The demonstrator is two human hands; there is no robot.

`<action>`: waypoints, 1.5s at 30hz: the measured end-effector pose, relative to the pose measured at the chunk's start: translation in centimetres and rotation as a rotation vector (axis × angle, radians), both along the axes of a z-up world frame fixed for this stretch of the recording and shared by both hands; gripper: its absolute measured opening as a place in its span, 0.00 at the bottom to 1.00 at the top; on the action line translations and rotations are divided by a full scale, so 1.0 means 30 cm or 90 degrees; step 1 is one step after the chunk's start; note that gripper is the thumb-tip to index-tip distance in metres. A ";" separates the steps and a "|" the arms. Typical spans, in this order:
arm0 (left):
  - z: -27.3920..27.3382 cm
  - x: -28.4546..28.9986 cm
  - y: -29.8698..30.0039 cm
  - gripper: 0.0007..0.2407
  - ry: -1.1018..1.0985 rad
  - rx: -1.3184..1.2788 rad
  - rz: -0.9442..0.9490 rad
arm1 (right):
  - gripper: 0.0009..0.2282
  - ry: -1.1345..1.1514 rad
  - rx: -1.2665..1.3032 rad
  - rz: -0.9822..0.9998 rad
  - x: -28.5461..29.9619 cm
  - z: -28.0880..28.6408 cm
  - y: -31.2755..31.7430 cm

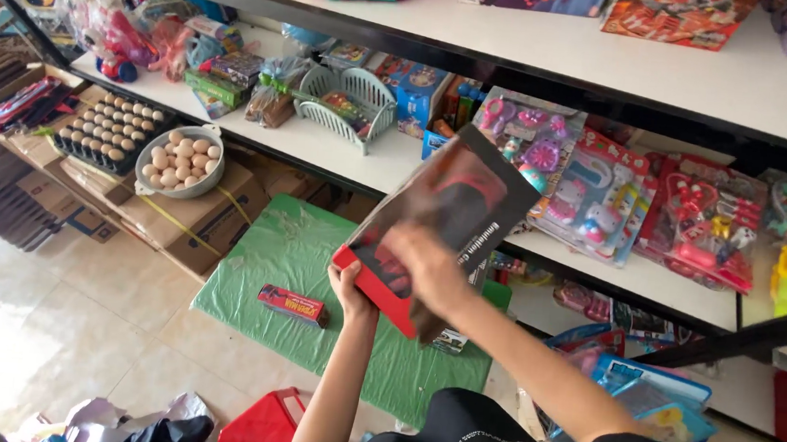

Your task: Cleaning toy boxes with a cloth and organizing them on the shelves.

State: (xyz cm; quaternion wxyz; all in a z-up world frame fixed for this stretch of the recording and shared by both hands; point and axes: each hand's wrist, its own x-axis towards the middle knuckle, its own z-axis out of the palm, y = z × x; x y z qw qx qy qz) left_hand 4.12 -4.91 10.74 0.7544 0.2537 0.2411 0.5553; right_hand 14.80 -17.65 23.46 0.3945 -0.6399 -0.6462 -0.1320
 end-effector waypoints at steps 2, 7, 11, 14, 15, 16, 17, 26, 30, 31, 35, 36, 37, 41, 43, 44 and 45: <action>-0.036 -0.011 0.014 0.24 -0.021 0.033 -0.018 | 0.20 -0.061 -0.012 0.071 0.004 0.027 -0.043; -0.007 -0.060 0.015 0.26 -0.046 0.062 -0.049 | 0.17 -0.255 0.043 -0.012 0.313 0.117 -0.049; -0.004 -0.058 0.012 0.27 -0.060 0.073 -0.054 | 0.18 -0.155 0.116 -0.165 0.367 0.191 -0.121; 0.024 -0.021 0.009 0.27 -0.062 0.077 -0.032 | 0.19 -0.027 0.151 -0.227 0.276 0.085 -0.126; 0.032 -0.013 -0.008 0.27 -0.046 0.073 -0.013 | 0.21 0.041 0.155 -0.268 0.242 0.016 -0.131; -0.002 0.022 0.007 0.27 -0.045 0.070 -0.009 | 0.21 0.042 0.151 -0.264 0.153 0.019 -0.120; -0.041 0.051 0.020 0.25 -0.034 0.003 0.008 | 0.21 0.035 0.128 -0.178 0.058 0.017 -0.115; 0.146 -0.044 -0.031 0.31 -0.188 0.023 -0.162 | 0.16 -0.189 0.098 0.041 0.212 0.133 -0.120; 0.003 -0.048 0.013 0.33 -0.135 -0.029 -0.149 | 0.19 -0.097 0.158 -0.141 0.405 0.212 -0.104; 0.062 -0.060 -0.021 0.33 -0.137 -0.030 -0.143 | 0.19 -0.098 0.157 -0.135 0.379 0.190 -0.105; 0.014 -0.003 0.014 0.26 -0.141 0.032 -0.091 | 0.22 0.039 0.136 -0.151 0.158 0.160 -0.101; -0.092 0.017 0.045 0.22 -0.093 0.073 -0.003 | 0.25 0.062 0.088 -0.077 0.058 0.142 -0.118; -0.086 0.016 0.033 0.22 -0.091 0.067 0.003 | 0.25 0.063 0.082 -0.073 -0.007 0.130 -0.100; -0.131 0.059 0.025 0.14 -0.047 -0.033 0.024 | 0.23 0.151 0.053 0.009 -0.165 0.103 -0.009; -0.173 0.056 0.022 0.13 -0.094 -0.018 0.007 | 0.20 0.199 0.045 0.017 -0.223 0.082 0.017; -0.174 0.049 0.018 0.16 -0.206 -0.070 -0.085 | 0.20 0.122 0.034 0.024 -0.250 0.074 0.017; -0.169 0.058 0.021 0.22 -0.322 -0.120 -0.179 | 0.21 0.040 0.024 0.031 -0.267 0.071 0.022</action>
